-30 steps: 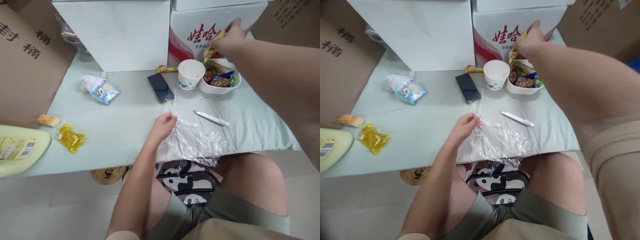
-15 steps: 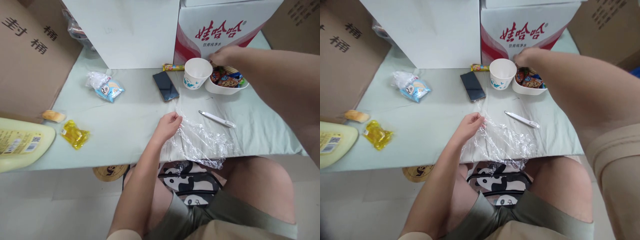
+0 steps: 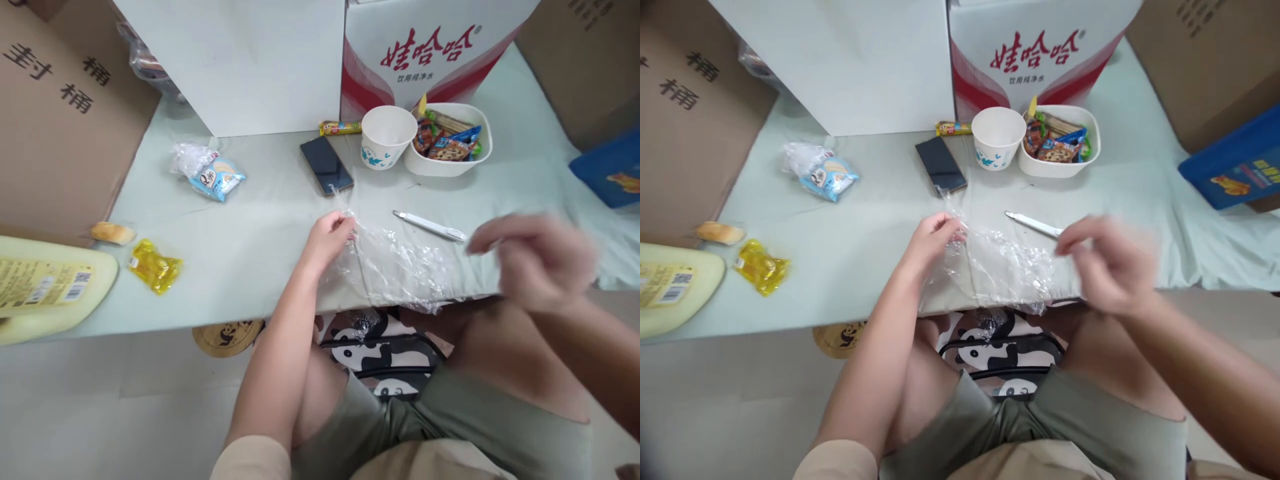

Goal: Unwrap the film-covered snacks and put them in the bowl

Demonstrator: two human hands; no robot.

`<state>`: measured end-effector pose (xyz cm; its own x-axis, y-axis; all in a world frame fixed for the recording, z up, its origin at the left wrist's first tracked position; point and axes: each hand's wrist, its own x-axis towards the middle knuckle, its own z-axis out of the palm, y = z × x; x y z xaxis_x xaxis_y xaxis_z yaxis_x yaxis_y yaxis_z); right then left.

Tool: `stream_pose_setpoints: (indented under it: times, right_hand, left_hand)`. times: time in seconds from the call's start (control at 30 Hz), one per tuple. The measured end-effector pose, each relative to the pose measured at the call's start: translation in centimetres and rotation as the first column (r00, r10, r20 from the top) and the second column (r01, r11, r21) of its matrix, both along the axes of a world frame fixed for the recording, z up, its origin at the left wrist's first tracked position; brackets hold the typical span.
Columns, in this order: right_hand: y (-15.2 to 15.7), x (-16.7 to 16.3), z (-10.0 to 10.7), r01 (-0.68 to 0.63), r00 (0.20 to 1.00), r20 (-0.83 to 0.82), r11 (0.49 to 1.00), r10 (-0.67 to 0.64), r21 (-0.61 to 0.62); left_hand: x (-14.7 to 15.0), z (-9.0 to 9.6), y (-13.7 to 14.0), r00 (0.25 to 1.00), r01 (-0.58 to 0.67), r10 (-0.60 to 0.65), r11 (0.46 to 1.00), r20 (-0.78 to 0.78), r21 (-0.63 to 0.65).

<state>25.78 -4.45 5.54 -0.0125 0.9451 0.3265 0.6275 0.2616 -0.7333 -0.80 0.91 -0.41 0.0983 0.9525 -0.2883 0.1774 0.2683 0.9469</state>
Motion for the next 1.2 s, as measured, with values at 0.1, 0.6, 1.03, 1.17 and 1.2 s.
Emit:
stream_pose_setpoints:
  times: [0.1, 0.6, 1.03, 1.17, 1.2]
  right_hand:
    - [-2.9, -0.7, -3.4, -0.376, 0.894, 0.231, 0.923, 0.383, -0.077]
    - [1.9, 3.5, -5.0, 0.026, 0.908, -0.372, 0.912, -0.193, -0.409]
    - [-1.8, 2.5, -5.9, 0.012, 0.999, 0.054, 0.998, -0.008, -0.063]
    - [-1.1, 1.6, -7.4, -0.147, 0.929, 0.353, 0.985, 0.108, 0.087]
    - [-0.9, 1.4, -7.6, -0.196, 0.909, 0.393, 0.974, 0.139, 0.11]
  left_hand:
    - [0.1, 0.2, -0.1, 0.999, -0.024, 0.023, 0.999, 0.049, 0.03]
    - [-1.1, 1.8, -1.5, 0.983, -0.155, 0.158, 0.987, 0.095, -0.04]
    - [0.4, 2.1, -1.0, 0.924, -0.357, 0.378, 0.908, 0.06, -0.217]
    - [0.7, 2.3, -1.4, 0.928, -0.344, 0.37, 0.899, 0.049, -0.271]
    - [0.7, 2.4, -1.6, 0.931, -0.334, 0.361, 0.899, 0.049, -0.283]
